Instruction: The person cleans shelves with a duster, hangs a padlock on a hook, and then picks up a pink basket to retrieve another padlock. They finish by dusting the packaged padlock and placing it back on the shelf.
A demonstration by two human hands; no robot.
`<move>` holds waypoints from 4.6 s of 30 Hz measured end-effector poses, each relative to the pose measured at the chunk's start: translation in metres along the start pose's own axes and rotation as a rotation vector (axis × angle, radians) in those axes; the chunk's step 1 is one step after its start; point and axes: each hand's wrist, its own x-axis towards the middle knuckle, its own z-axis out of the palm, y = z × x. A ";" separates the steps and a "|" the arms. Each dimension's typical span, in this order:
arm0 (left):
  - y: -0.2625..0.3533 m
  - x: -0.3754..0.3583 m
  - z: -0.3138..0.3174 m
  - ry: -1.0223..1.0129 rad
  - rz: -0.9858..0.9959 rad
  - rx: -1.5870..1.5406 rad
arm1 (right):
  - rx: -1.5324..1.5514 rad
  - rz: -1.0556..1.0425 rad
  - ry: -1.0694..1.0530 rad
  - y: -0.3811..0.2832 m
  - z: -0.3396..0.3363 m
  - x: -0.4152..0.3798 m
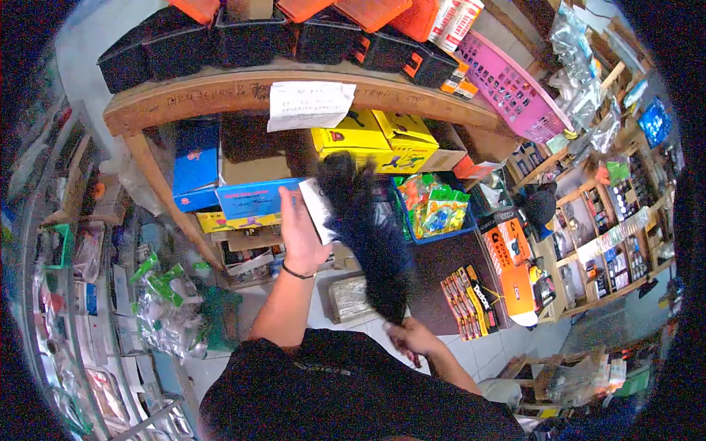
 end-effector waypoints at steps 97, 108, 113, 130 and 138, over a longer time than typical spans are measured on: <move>-0.005 -0.031 -0.038 -0.003 -0.226 0.201 | 0.338 -0.410 0.162 -0.141 -0.073 0.031; 0.008 -0.063 -0.027 0.133 -0.119 0.499 | -0.227 -0.717 0.267 -0.265 -0.113 0.105; 0.039 -0.054 -0.011 0.208 0.100 0.886 | -0.527 -1.108 0.466 -0.237 -0.130 0.118; -0.087 0.106 0.292 -0.292 0.940 2.054 | -1.000 -1.897 0.899 -0.250 -0.259 -0.101; -0.125 0.134 0.340 -0.357 0.923 1.993 | -0.816 -1.969 1.240 -0.288 -0.283 -0.109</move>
